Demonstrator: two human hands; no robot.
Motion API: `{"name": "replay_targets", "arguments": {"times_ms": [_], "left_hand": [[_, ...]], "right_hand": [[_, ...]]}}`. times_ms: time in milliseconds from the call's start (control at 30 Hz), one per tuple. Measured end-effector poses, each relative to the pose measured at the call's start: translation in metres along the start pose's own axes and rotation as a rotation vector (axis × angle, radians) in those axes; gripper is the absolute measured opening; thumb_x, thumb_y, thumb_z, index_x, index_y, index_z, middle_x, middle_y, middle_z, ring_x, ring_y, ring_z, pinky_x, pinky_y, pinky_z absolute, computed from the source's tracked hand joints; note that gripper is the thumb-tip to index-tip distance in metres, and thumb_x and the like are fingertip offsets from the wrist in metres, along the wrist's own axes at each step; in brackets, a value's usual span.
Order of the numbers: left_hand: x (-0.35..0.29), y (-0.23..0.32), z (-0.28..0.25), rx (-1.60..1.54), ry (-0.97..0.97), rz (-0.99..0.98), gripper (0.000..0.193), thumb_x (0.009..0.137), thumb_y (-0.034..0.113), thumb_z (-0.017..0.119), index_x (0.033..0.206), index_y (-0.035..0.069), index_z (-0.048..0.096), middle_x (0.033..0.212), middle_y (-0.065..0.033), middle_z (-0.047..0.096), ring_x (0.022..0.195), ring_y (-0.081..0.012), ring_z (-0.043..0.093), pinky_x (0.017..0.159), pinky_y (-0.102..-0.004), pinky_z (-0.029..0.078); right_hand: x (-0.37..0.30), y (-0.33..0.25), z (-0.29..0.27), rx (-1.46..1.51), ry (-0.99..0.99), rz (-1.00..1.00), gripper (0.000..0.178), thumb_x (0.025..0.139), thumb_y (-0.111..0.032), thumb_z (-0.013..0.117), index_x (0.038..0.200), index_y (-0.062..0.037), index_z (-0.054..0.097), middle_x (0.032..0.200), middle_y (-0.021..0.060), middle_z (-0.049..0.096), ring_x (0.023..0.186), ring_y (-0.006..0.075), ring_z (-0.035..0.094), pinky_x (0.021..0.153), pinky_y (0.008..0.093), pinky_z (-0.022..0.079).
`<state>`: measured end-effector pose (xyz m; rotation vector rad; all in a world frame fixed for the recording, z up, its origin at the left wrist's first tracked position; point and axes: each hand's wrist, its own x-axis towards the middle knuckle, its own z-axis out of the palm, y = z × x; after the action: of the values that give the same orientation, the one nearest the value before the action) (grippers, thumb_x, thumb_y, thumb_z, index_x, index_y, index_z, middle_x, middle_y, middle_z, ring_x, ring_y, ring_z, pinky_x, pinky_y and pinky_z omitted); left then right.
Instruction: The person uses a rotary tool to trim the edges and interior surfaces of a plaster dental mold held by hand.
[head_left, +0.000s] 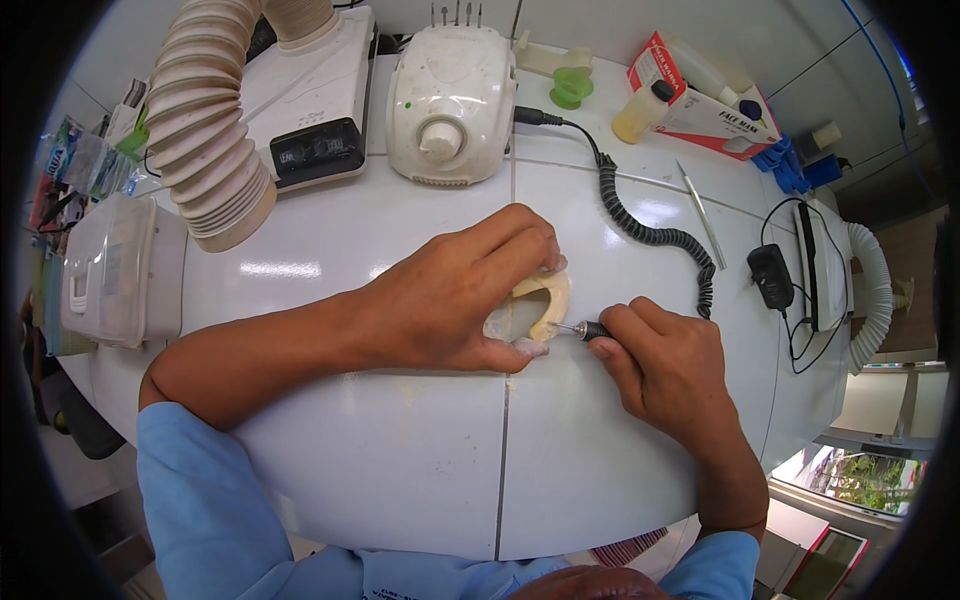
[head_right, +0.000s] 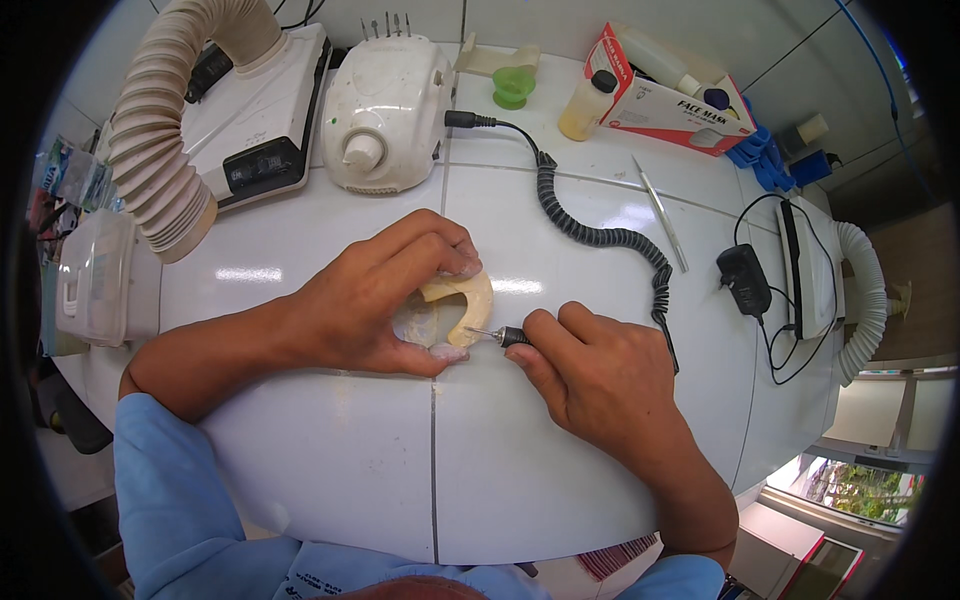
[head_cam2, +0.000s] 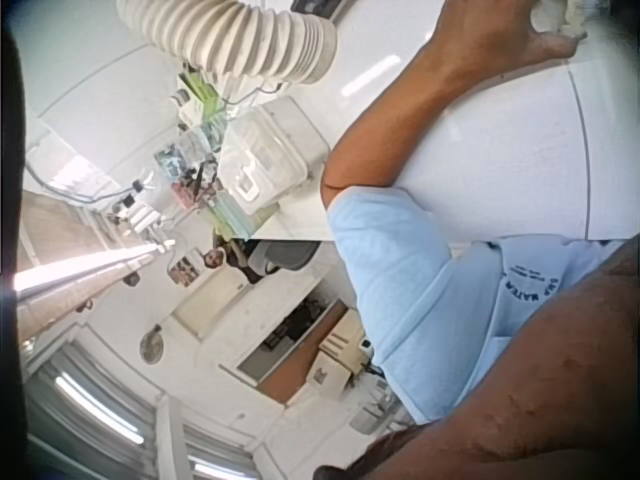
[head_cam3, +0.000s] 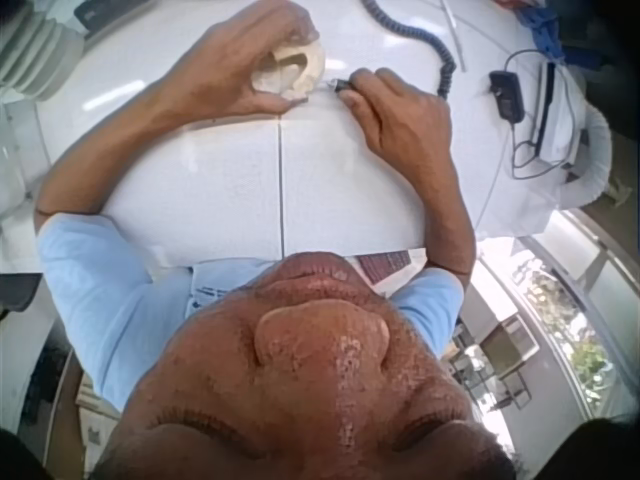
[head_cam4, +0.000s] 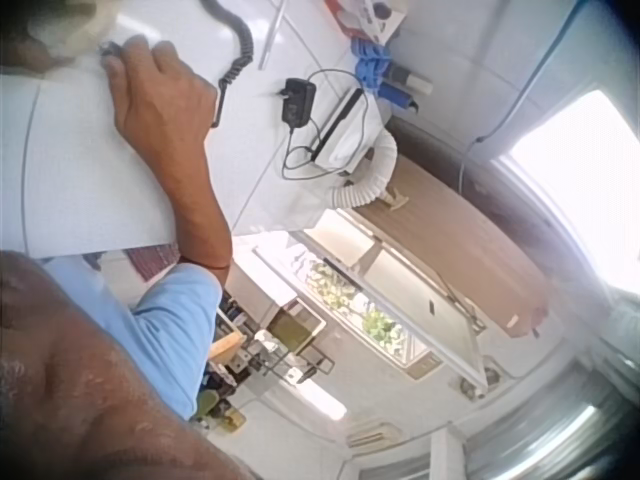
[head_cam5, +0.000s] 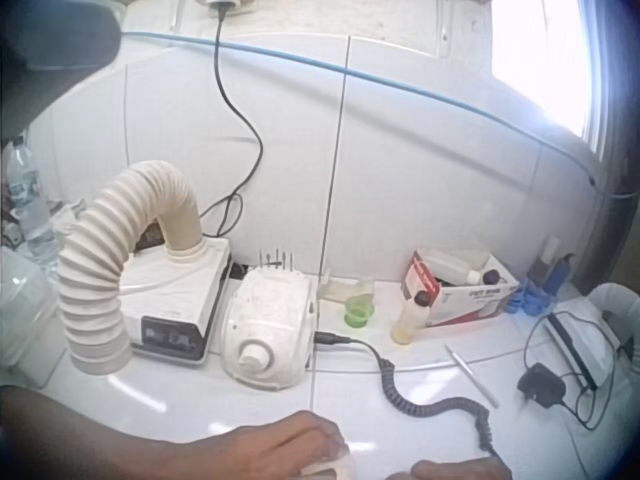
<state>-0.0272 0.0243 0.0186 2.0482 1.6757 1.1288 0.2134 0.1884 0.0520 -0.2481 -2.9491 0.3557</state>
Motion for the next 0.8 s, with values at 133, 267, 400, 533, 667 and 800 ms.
{"name": "replay_targets", "arguments": {"times_ms": [133,267,400,533,667,800], "left_hand": [[-0.0008,-0.0005,-0.0002,0.002,-0.003,-0.006,0.069,0.074,0.016,0.102,0.130,0.001,0.063,0.133,-0.0177,0.065,0.120,-0.0342,0.073,0.100,-0.0414,0.066],[-0.0010,-0.0009,0.0004,0.000,-0.004,-0.006,0.069,0.074,0.016,0.102,0.129,0.001,0.063,0.133,-0.0176,0.065,0.120,-0.0343,0.073,0.100,-0.0418,0.066],[-0.0009,0.0003,-0.0005,0.009,0.001,-0.002,0.068,0.074,0.016,0.101,0.129,0.002,0.063,0.133,-0.0173,0.065,0.121,-0.0345,0.073,0.100,-0.0418,0.066],[-0.0013,-0.0005,0.0006,0.011,0.002,-0.002,0.068,0.074,0.016,0.101,0.129,0.002,0.063,0.133,-0.0174,0.065,0.120,-0.0346,0.073,0.100,-0.0419,0.066],[-0.0011,0.0000,0.0004,0.006,-0.001,-0.004,0.067,0.075,0.016,0.101,0.129,0.002,0.064,0.133,-0.0175,0.065,0.120,-0.0345,0.073,0.100,-0.0419,0.066],[-0.0013,-0.0003,0.0000,0.002,-0.006,-0.009,0.067,0.076,0.017,0.101,0.129,0.001,0.063,0.133,-0.0174,0.065,0.120,-0.0345,0.073,0.101,-0.0417,0.066]], "right_hand": [[0.0006,0.0017,0.0010,0.006,-0.003,-0.026,0.026,0.106,-0.038,0.078,0.100,-0.0138,0.072,0.078,0.0027,0.059,0.059,0.0231,0.064,0.054,0.0396,0.048],[0.0005,0.0009,0.0013,0.002,0.009,-0.014,0.025,0.106,-0.038,0.078,0.100,-0.0137,0.073,0.078,0.0026,0.059,0.059,0.0236,0.063,0.053,0.0395,0.048],[0.0002,0.0014,0.0009,-0.006,0.005,-0.028,0.025,0.106,-0.037,0.079,0.100,-0.0135,0.072,0.079,0.0028,0.059,0.059,0.0238,0.063,0.053,0.0396,0.048],[0.0005,0.0008,0.0018,0.001,0.016,-0.011,0.025,0.106,-0.037,0.079,0.100,-0.0135,0.073,0.079,0.0028,0.059,0.059,0.0235,0.064,0.053,0.0396,0.048],[0.0002,0.0022,0.0021,-0.002,0.015,-0.017,0.026,0.106,-0.038,0.079,0.100,-0.0135,0.073,0.078,0.0028,0.059,0.060,0.0231,0.064,0.053,0.0393,0.048],[-0.0002,0.0010,0.0024,-0.008,0.015,-0.014,0.026,0.106,-0.038,0.079,0.100,-0.0136,0.073,0.078,0.0027,0.058,0.060,0.0230,0.064,0.053,0.0392,0.048]]}}
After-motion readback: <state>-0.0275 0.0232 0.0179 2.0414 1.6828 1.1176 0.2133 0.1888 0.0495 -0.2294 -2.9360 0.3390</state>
